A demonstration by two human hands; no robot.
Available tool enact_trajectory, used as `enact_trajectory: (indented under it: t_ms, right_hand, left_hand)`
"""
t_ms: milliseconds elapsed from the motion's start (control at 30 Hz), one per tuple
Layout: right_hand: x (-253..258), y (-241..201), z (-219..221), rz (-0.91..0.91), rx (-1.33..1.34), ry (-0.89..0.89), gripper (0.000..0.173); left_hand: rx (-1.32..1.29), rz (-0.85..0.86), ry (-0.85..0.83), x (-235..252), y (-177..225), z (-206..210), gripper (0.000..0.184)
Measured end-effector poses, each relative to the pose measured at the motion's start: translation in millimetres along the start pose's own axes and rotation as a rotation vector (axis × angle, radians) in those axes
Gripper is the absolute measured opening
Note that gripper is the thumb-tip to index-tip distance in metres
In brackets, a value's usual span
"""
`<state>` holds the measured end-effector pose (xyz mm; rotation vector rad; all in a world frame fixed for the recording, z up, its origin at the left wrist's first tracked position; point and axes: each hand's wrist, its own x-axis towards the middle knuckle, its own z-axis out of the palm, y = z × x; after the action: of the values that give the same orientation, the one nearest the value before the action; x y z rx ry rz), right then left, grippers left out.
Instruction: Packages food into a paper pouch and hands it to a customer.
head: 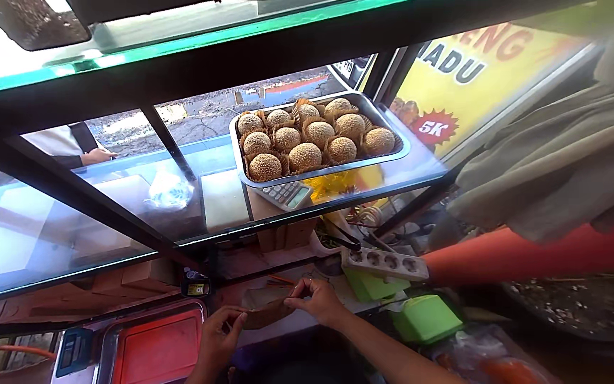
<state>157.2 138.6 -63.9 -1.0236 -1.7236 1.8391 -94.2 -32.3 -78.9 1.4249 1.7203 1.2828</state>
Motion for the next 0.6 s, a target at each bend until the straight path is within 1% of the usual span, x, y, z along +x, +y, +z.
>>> enact_trajectory:
  t_ms: [67,133,200,233,300,333,400,500,600]
  right_hand:
    - [0.5,-1.3,-0.2,-0.019,0.019,-0.022,0.026]
    - [0.1,-1.2,0.5,-0.074,-0.029,-0.064,0.022]
    - [-1.0,1.5,2.3,-0.172,-0.165,-0.095,0.019]
    - [-1.6,2.3,2.9,-0.215,-0.253,-0.105,0.020]
    - [-3.2,1.5,3.4,-0.259,-0.410,-0.123,0.027]
    - [-3.9,0.9,3.4,-0.271,-0.462,-0.131,0.030]
    - [-5.0,-1.0,3.7,-0.279,-0.512,-0.142,0.030]
    - [-6.3,-2.8,3.8,-0.223,-0.467,-0.163,0.025]
    - [0.2,-6.1,-4.7,-0.015,-0.297,-0.230,0.025]
  left_hand:
    - [0.047,-0.039,0.004,-0.8,1.3,2.7,0.016]
    - [0.112,-0.064,0.010,0.0,2.6,6.0,0.017]
    - [0.161,-0.114,0.007,3.2,7.6,7.9,0.019]
    - [0.174,-0.164,0.005,5.9,11.2,8.6,0.019]
    - [0.135,-0.310,0.002,12.9,19.7,8.9,0.017]
    - [0.072,-0.380,0.007,17.0,22.8,8.4,0.016]
    - [-0.047,-0.461,0.007,23.8,24.9,5.9,0.018]
    - [-0.189,-0.535,-0.039,27.5,23.5,0.4,0.024]
    - [-0.288,-0.577,-0.113,29.8,22.0,-5.1,0.029]
